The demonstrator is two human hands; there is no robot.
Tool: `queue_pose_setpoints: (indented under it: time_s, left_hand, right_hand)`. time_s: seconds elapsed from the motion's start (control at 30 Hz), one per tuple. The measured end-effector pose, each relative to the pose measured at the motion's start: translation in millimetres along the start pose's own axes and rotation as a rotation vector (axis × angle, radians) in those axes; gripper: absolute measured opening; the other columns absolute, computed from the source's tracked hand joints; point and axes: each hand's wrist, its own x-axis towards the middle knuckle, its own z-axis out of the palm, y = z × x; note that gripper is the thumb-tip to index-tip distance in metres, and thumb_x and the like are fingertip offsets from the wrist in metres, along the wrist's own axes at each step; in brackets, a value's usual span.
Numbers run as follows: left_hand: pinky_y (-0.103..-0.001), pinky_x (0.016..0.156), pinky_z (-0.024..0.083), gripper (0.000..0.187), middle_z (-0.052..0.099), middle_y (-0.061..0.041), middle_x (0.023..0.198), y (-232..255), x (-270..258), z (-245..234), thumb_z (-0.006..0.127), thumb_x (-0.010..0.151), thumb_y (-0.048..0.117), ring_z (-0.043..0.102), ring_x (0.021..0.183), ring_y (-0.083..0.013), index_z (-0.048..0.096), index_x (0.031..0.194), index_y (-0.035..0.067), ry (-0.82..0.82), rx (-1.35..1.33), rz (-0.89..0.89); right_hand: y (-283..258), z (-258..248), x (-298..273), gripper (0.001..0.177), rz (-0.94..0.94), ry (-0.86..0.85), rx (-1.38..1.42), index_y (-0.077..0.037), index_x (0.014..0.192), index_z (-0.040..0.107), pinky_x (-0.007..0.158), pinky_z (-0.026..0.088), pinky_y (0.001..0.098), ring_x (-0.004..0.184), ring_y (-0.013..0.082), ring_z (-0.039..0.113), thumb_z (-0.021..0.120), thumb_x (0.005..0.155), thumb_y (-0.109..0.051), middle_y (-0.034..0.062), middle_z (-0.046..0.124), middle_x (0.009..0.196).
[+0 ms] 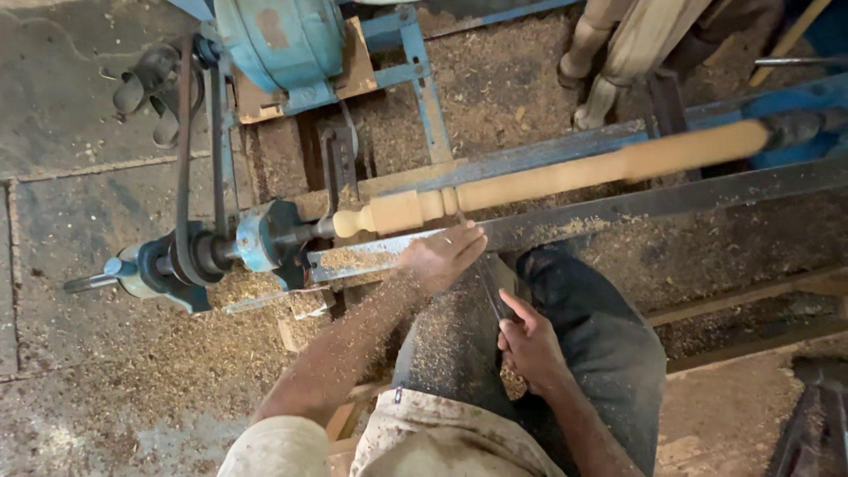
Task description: The person shapes a rotating wooden spindle on a lathe using a chisel, creating decorative beads and grooves. The person switches tools briefly to refine the profile and continues carving the wood as it spins.
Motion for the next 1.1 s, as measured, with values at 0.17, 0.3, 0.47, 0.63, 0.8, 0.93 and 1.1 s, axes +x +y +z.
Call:
queue_pose_setpoints:
  time_s: [0.17,0.3,0.47,0.63,0.8,0.93,1.1]
  left_hand:
    - [-0.038,0.091,0.063,0.052,0.061,-0.01,0.143,0,5,-6,0.06,0.088,0.015,0.06,0.133,-0.0282,0.061,0.139,0.01,-0.021,0.042,0.001]
    - [-0.037,0.083,0.064,0.052,0.06,-0.014,0.143,-4,5,-5,0.06,0.088,0.013,0.059,0.134,-0.0295,0.059,0.14,0.006,-0.067,0.024,-0.007]
    - [-0.035,0.094,0.063,0.05,0.057,-0.013,0.149,0,5,-2,0.058,0.094,0.011,0.058,0.138,-0.0286,0.058,0.144,0.007,-0.023,0.118,0.03]
    - [-0.042,0.113,0.048,0.059,0.055,-0.012,0.151,11,8,8,0.057,0.085,0.018,0.05,0.142,-0.0297,0.057,0.142,0.007,-0.139,0.066,0.069]
    - [-0.042,0.12,0.04,0.064,0.048,-0.017,0.158,24,51,30,0.057,0.088,0.019,0.043,0.148,-0.033,0.05,0.149,0.003,-0.206,0.053,0.187]
    - [-0.049,0.116,0.036,0.065,0.043,-0.019,0.157,57,125,31,0.059,0.091,0.026,0.041,0.143,-0.0407,0.044,0.151,0.003,-0.148,0.007,0.146]
    - [-0.054,0.117,0.036,0.062,0.048,-0.025,0.149,125,165,26,0.059,0.09,0.037,0.043,0.141,-0.0458,0.053,0.145,0.009,-0.752,-0.125,-0.022]
  right_hand:
    - [-2,7,-13,0.058,-0.042,-0.021,-0.005,-0.02,0.155,0.049,0.045,0.043,0.0277,0.049,0.0087,0.046,0.055,0.098,-0.01,0.0031,0.056,0.066]
    - [-11,7,-12,0.058,0.028,0.0,-0.002,-0.02,0.154,0.051,0.044,0.041,0.031,0.048,0.0124,0.044,0.054,0.097,-0.01,0.0039,0.054,0.064]
    - [-12,2,-10,0.058,-0.086,-0.057,-0.051,-0.021,0.157,0.045,0.046,0.045,0.0282,0.051,0.0088,0.047,0.054,0.1,-0.014,0.0031,0.059,0.07]
    - [18,10,-24,0.057,-0.012,0.052,0.007,-0.023,0.154,0.046,0.042,0.039,0.0308,0.048,0.012,0.045,0.052,0.098,-0.014,0.0025,0.059,0.071]
    - [38,-19,-13,0.055,-0.102,0.115,0.196,-0.016,0.154,0.047,0.051,0.047,0.0241,0.059,0.008,0.055,0.056,0.1,-0.013,0.0033,0.063,0.074]
    - [40,-70,-12,0.057,-0.141,0.383,0.234,-0.015,0.153,0.049,0.05,0.047,0.0242,0.061,0.0075,0.056,0.058,0.097,-0.011,0.0012,0.064,0.077]
    - [51,-135,-22,0.056,-0.15,0.452,0.191,-0.017,0.153,0.053,0.046,0.041,0.0248,0.054,0.0085,0.05,0.057,0.097,-0.014,0.0017,0.06,0.07]
